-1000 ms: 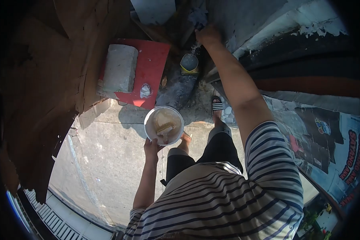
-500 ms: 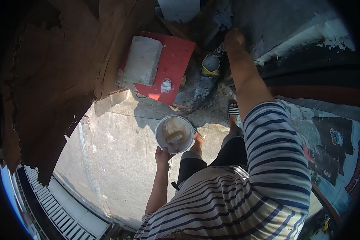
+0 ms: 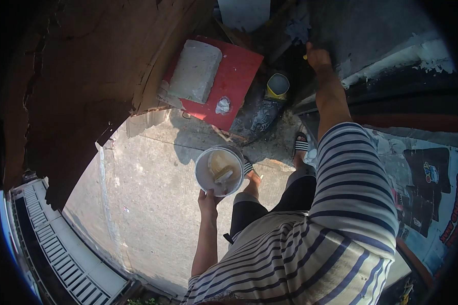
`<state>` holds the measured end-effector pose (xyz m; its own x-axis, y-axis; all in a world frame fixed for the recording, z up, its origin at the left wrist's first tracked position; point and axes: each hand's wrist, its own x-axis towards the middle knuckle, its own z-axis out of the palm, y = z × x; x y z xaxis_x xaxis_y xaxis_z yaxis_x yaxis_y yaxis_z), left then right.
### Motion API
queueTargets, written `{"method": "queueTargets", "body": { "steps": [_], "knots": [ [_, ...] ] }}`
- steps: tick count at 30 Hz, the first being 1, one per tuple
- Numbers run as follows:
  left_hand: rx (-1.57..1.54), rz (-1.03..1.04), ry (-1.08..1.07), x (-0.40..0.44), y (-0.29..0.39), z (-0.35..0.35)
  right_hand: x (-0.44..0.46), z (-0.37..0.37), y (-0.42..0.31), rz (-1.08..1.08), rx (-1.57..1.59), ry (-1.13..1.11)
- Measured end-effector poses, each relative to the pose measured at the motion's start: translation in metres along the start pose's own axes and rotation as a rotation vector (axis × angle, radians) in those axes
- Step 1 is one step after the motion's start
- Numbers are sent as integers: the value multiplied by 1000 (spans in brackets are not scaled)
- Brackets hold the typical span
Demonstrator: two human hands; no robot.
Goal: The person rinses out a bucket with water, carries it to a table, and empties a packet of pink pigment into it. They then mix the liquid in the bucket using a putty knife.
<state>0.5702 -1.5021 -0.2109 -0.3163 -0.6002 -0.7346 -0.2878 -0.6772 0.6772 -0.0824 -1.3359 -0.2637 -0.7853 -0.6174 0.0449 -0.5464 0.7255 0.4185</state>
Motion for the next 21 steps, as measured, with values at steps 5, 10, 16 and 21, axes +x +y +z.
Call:
{"method": "queueTargets", "body": {
  "steps": [5, 10, 16, 21],
  "knots": [
    [24, -4, -9, 6, 8, -25, -32, -72, -38, 100, -51, 266],
    [132, -7, -93, 12, 22, -46, -213, -92, -97, 81, 927, 82],
    [268, 32, -220, 1, 16, -40, -611, -48, -74, 252, 657, -1068],
    [398, 62, -370, -30, -20, -7, -905, 34, -54, 620, 543, -1502]
  ]
}}
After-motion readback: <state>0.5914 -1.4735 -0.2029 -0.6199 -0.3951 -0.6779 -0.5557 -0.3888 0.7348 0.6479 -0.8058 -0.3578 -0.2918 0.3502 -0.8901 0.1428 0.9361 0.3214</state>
